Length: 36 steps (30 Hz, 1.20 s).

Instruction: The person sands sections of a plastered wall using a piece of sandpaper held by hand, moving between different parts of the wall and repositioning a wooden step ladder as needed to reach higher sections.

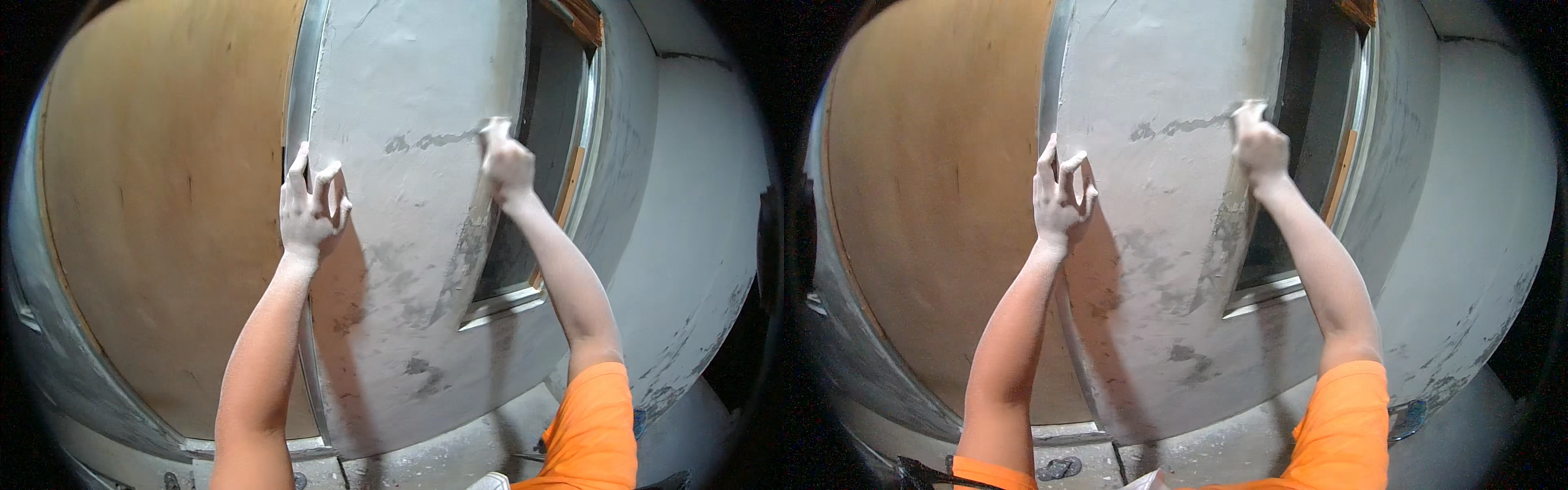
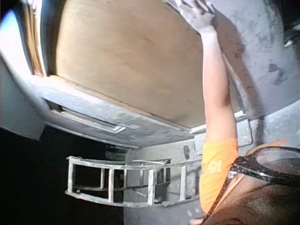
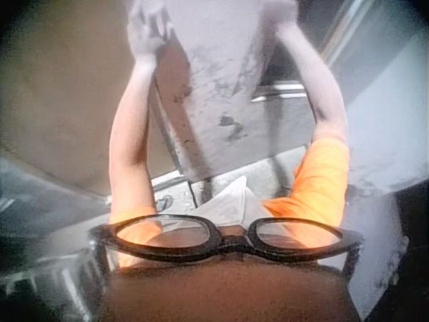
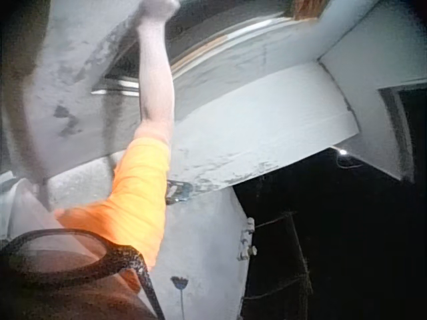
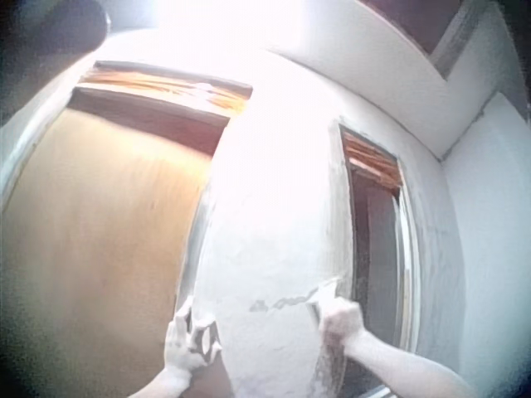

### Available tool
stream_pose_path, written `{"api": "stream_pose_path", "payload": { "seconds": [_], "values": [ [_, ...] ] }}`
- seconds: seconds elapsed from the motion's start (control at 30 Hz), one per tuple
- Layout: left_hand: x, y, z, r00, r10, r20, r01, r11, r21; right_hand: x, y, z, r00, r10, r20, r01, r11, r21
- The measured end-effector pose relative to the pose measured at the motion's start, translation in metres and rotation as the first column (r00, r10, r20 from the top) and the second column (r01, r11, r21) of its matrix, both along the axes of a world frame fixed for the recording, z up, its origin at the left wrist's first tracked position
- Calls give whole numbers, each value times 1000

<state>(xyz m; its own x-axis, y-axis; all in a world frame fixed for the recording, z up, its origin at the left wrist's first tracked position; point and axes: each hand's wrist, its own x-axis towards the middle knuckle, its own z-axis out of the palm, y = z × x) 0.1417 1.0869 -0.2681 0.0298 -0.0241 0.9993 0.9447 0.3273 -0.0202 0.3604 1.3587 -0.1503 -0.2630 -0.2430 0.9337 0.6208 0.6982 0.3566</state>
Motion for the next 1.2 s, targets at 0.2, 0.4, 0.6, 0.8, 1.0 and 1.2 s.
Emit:
{"api": "stream_pose_path", "payload": {
  "seconds": [0.2,0.4,0.6,0.8,1.0,1.2],
  "values": [
    [-7,-7,-3,997,74,22,-72,995,-68,7,-14,-16,953,-190,234,116,947,299],
    [-1,-8,0,988,154,-33,-157,977,-143,24,6,3,999,-38,-22,32,968,-247],
    [0,-34,0,973,229,23,-210,926,-315,10,-16,-40,920,-41,389,-143,890,433],
    [44,-66,16,972,139,188,-24,858,-513,28,-33,-7,982,166,-94,-186,941,-284],
    [42,-102,3,970,118,210,26,817,-577,-24,-74,-61,829,132,544,-399,821,408],
    [56,-127,-32,941,236,244,27,665,-746,-26,-37,-30,917,308,-252,-353,922,-157]
  ]
}}
